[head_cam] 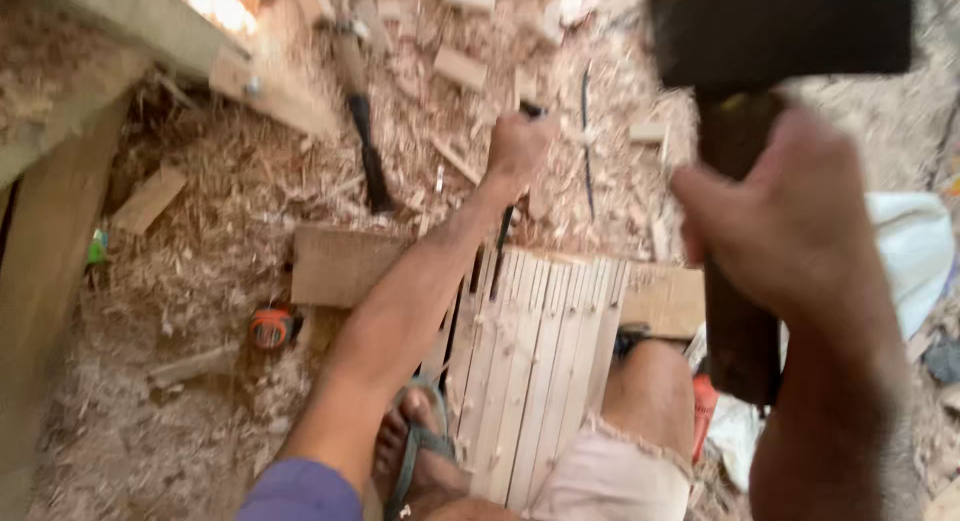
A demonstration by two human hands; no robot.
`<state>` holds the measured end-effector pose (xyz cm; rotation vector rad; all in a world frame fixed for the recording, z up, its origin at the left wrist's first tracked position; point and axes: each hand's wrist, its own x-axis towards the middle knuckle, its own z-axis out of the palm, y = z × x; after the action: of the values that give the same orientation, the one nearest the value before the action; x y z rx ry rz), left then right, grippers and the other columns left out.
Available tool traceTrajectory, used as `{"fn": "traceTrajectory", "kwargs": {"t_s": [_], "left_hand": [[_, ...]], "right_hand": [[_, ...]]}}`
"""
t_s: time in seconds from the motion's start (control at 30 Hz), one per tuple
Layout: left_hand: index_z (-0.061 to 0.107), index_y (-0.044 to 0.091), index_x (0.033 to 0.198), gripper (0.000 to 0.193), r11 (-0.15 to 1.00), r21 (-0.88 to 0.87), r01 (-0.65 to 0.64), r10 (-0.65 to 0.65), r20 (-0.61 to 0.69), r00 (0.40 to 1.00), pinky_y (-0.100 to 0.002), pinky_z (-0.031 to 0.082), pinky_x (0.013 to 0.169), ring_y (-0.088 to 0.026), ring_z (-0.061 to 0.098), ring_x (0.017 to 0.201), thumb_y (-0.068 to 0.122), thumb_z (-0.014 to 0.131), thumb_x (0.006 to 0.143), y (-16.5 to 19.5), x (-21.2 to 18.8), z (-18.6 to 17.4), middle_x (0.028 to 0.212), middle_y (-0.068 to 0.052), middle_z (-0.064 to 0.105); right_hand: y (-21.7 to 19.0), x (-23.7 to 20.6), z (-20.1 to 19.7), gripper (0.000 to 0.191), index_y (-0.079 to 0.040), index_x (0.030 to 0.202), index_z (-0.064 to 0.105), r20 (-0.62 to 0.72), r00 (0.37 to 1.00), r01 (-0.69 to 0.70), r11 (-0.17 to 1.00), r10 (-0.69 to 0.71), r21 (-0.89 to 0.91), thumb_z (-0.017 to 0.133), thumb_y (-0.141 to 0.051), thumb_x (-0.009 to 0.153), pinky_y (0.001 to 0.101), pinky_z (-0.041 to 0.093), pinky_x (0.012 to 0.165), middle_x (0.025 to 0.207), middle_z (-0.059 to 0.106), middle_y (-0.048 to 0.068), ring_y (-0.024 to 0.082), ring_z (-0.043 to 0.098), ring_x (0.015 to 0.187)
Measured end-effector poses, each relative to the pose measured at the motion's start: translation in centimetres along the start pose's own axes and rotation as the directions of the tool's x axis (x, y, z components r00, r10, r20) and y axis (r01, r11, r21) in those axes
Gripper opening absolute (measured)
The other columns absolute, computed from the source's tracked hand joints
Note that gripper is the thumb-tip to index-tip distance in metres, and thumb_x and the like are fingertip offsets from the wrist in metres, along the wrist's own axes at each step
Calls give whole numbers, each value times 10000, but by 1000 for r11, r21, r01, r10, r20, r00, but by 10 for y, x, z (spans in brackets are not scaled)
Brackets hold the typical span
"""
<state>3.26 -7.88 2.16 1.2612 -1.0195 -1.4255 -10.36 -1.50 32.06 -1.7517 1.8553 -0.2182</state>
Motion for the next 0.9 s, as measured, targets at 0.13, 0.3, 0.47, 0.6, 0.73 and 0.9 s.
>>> {"fn": "traceTrajectory", "kwargs": {"t_s": [0.13,0.3,0.47,0.6,0.73,0.9], "left_hand": [[569,111,659,280,1000,15,-27,25,131,991,-280,307,257,-85,430,358,91,605,936,-4,-32,5,512,15,497],[540,115,658,334,937,65,-344,337,98,936,-255,447,369,-77,490,461,91,620,982,-18,-51,-1,587,17,520],[552,85,622,356,970,144,196,-186,-79,979,-259,306,328,-79,417,406,137,646,961,-8,14,-6,507,2,459],[561,39,667,249,993,-34,112,-112,26,993,-255,316,274,-105,439,367,79,643,899,3,-2,3,525,-7,491],[633,58,756,163,998,43,51,-54,60,997,-228,390,279,-88,492,371,120,657,905,-2,-37,7,548,11,564],[604,9,708,254,923,243,299,-305,-14,952,-242,315,304,-105,448,403,124,664,927,-13,8,-2,548,-18,496]], "right_hand": [[-32,40,9,198,89,1064,530,-270,962,156,906,-49,393,650,-49,988,333,544,471,829,646,150,199,634,524],[23,45,59,286,38,1082,547,467,861,-194,979,202,-65,679,-42,840,383,529,427,706,676,189,240,645,490],[17,48,11,162,93,738,618,121,993,2,1000,-3,13,649,-22,847,365,499,419,580,632,155,219,623,452],[-22,67,19,197,111,865,556,-75,996,83,908,-57,410,651,-41,948,331,526,417,683,608,111,184,627,502],[-5,69,67,203,59,999,565,491,859,-179,984,148,16,641,3,819,373,507,405,641,632,137,218,599,454],[15,68,45,194,96,972,564,356,928,-138,989,108,59,663,-37,872,362,525,406,629,613,127,213,615,468]]}}
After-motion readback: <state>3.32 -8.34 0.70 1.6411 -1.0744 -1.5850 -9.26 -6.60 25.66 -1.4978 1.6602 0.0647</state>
